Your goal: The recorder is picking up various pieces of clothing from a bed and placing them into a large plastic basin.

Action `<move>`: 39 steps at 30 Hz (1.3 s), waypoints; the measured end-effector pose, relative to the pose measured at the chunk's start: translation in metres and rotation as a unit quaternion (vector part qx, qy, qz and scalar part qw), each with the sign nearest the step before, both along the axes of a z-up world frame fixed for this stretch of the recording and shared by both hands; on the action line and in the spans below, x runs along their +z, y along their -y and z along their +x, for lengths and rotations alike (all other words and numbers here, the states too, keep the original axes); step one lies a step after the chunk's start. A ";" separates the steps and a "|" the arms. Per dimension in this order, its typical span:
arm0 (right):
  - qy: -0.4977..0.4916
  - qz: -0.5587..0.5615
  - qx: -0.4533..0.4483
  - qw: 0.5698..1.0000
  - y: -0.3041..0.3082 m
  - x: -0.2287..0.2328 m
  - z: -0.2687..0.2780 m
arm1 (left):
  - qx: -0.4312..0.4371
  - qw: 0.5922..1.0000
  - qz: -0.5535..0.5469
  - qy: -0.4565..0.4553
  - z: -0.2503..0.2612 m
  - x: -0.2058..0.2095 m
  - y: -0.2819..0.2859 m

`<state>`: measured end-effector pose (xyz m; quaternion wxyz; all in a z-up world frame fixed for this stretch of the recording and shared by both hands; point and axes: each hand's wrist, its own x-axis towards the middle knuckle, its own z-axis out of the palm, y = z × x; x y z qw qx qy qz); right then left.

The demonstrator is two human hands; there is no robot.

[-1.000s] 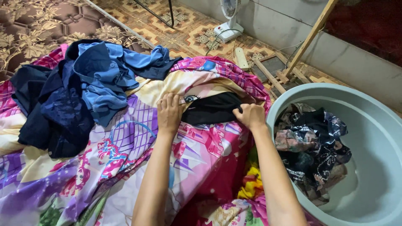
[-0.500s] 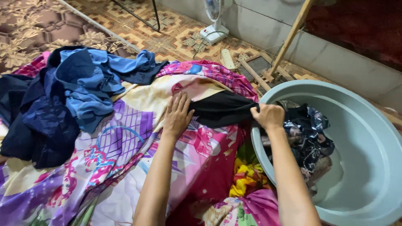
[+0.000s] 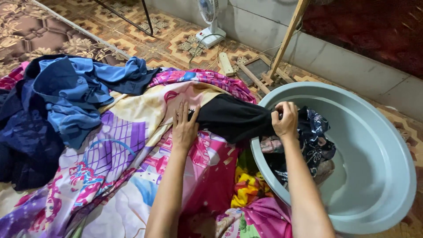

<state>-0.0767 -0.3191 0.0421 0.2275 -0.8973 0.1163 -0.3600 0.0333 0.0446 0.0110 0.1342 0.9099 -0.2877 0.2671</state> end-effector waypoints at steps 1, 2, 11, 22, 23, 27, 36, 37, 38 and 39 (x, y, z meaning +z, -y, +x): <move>-0.001 0.000 0.000 1.000 -0.004 -0.004 0.007 | 0.000 1.000 0.000 -0.001 -0.002 0.002 0.001; 0.037 -0.019 -0.010 0.999 -0.008 -0.007 0.013 | 0.011 1.000 0.010 0.004 -0.003 0.004 0.002; 0.030 -0.161 0.088 0.983 -0.109 -0.003 0.056 | 0.011 1.000 0.009 0.000 -0.002 -0.005 0.001; -0.119 -0.174 0.189 0.959 -0.118 -0.025 0.062 | 0.002 1.000 0.004 -0.004 -0.005 -0.001 -0.001; -0.116 -0.180 0.192 0.958 -0.116 -0.025 0.063 | -0.001 1.000 -0.002 -0.006 -0.006 0.001 -0.001; -0.132 -0.223 0.185 0.948 -0.094 -0.029 0.064 | -0.008 0.999 -0.002 -0.043 -0.012 0.013 -0.003; -0.196 -0.187 0.039 0.962 -0.002 -0.039 0.000 | 0.001 0.999 -0.013 -0.038 -0.005 -0.005 -0.001; -0.197 -0.188 0.039 0.961 -0.005 -0.036 -0.002 | 0.001 0.999 -0.013 -0.039 -0.006 -0.003 0.000; -0.196 -0.168 0.041 0.965 -0.008 -0.034 -0.004 | 0.010 0.999 -0.002 -0.047 -0.007 -0.002 0.001; -0.195 -0.147 0.044 0.969 -0.012 -0.031 -0.005 | 0.018 0.998 0.010 -0.056 -0.007 0.000 0.000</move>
